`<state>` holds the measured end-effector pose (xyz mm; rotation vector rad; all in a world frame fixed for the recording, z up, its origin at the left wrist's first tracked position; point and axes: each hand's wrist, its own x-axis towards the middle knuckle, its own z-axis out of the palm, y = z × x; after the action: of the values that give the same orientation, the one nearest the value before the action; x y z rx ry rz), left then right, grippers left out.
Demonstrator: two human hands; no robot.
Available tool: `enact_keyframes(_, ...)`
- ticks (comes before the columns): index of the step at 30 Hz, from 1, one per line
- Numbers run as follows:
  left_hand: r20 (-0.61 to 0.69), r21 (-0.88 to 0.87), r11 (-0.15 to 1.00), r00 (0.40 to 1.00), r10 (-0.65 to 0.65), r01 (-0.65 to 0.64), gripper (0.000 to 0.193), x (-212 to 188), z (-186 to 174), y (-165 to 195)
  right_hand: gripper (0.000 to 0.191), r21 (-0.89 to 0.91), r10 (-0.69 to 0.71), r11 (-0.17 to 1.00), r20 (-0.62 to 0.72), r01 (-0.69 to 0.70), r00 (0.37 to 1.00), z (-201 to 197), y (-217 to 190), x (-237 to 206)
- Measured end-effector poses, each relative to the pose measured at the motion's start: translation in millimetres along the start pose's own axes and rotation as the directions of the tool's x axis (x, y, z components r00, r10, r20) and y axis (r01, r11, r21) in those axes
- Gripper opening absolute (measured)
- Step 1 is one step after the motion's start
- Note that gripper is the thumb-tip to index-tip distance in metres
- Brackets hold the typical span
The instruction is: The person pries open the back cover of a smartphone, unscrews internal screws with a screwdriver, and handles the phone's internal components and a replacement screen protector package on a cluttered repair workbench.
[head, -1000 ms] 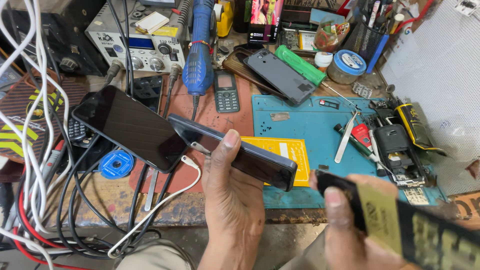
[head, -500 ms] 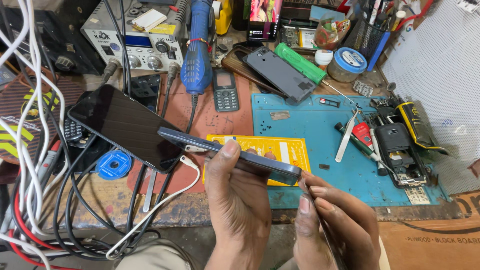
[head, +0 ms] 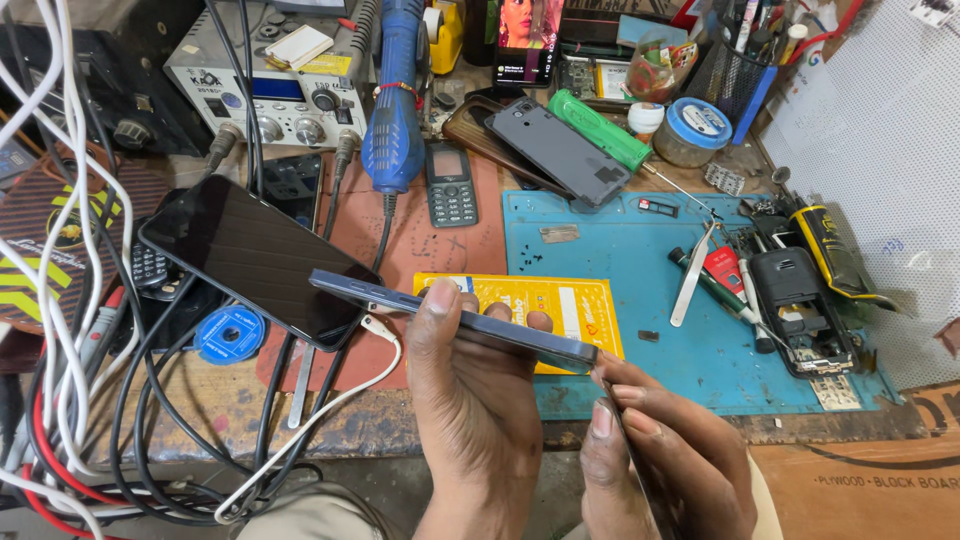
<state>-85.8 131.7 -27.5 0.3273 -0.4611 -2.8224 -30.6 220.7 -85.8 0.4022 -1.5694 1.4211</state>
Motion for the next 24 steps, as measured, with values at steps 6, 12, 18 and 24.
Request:
enact_keyframes(6, 0.016, -0.008, 1.0, 1.0, 0.016, -0.016, 0.033, 0, 0, -3, 0.03, -0.157, -0.011, 0.988, -0.001, 0.011, 1.0, 9, -8, 6)
enact_keyframes(12, 0.004, -0.041, 0.998, 0.999, 0.049, -0.049, 0.034, -1, -6, -13, 0.037, -0.368, 0.0, 0.924, 0.267, 0.102, 0.964, -8, -21, 25)
enact_keyframes(18, 0.051, 0.031, 0.988, 0.988, 0.149, -0.15, 0.054, -2, -8, -17, 0.037, -0.32, 0.009, 0.939, 0.392, 0.127, 0.92, -39, 5, 7)
enact_keyframes(24, -0.021, 0.041, 0.992, 0.993, 0.117, -0.116, 0.054, 2, -7, -9, 0.034, -0.263, 0.042, 0.963, 0.363, 0.059, 0.931, -45, 18, -2)
